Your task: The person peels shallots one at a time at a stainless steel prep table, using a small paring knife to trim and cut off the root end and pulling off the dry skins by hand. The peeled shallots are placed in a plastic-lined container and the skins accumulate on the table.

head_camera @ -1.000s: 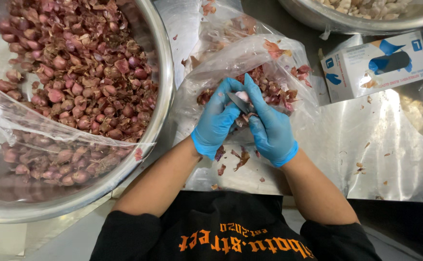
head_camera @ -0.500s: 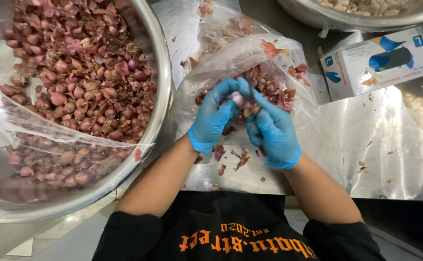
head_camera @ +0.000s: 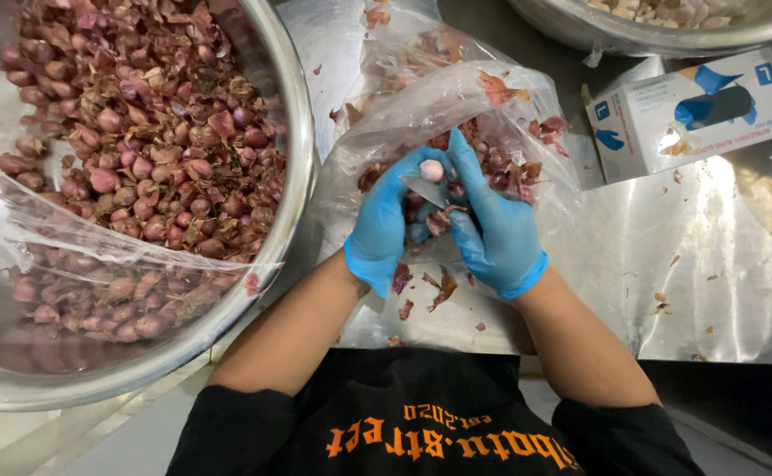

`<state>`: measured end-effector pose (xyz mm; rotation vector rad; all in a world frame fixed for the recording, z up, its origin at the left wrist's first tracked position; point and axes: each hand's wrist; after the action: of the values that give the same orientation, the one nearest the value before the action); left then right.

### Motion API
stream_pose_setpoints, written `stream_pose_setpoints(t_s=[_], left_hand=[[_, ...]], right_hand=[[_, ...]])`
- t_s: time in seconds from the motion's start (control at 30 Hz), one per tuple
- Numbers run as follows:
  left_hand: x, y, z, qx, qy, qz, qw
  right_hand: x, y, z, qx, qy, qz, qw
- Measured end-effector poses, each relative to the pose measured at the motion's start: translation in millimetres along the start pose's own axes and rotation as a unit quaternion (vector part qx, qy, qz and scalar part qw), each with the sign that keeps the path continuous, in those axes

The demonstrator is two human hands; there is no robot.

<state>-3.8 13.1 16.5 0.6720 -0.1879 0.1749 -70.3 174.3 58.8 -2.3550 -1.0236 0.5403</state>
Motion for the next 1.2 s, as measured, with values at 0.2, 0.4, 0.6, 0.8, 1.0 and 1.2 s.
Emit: stream_pose_setpoints(t_s=[0.2, 0.4, 0.6, 0.8, 1.0, 1.2], left_hand=[[-9, -14, -38, -0.099, 0.176, -0.056, 0.978], [-12, -25, -52, -0.222, 0.269, -0.068, 0.935], [-7, -19, -46, -0.2, 0.269, -0.087, 0.938], [-3, -12, -40, -0.177, 0.193, -0.035, 0.964], [-5, -8, -36, -0.155, 0.195, -0.046, 0.967], [0, -6, -22, -0.262, 0.242, -0.047, 0.933]], right_hand=[[0, 0, 6, 0.029, -0.09, 0.02, 0.995], [2, -2, 8, -0.001, -0.154, 0.021, 0.988], [3, 0, 10, 0.003, -0.112, 0.014, 0.994], [4, 2, 6, -0.001, -0.139, 0.038, 0.99], [4, 0, 1, -0.007, -0.141, 0.044, 0.989], [2, 0, 3, -0.111, -0.082, 0.023, 0.99]])
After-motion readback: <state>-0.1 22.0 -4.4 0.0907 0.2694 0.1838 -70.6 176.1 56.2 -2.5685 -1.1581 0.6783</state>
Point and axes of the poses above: each hand's wrist, its own x-axis away from the middle knuckle, its own y-axis out of the palm, z = x × y, and after that the axes turned 9 degrees about -x, right-handed
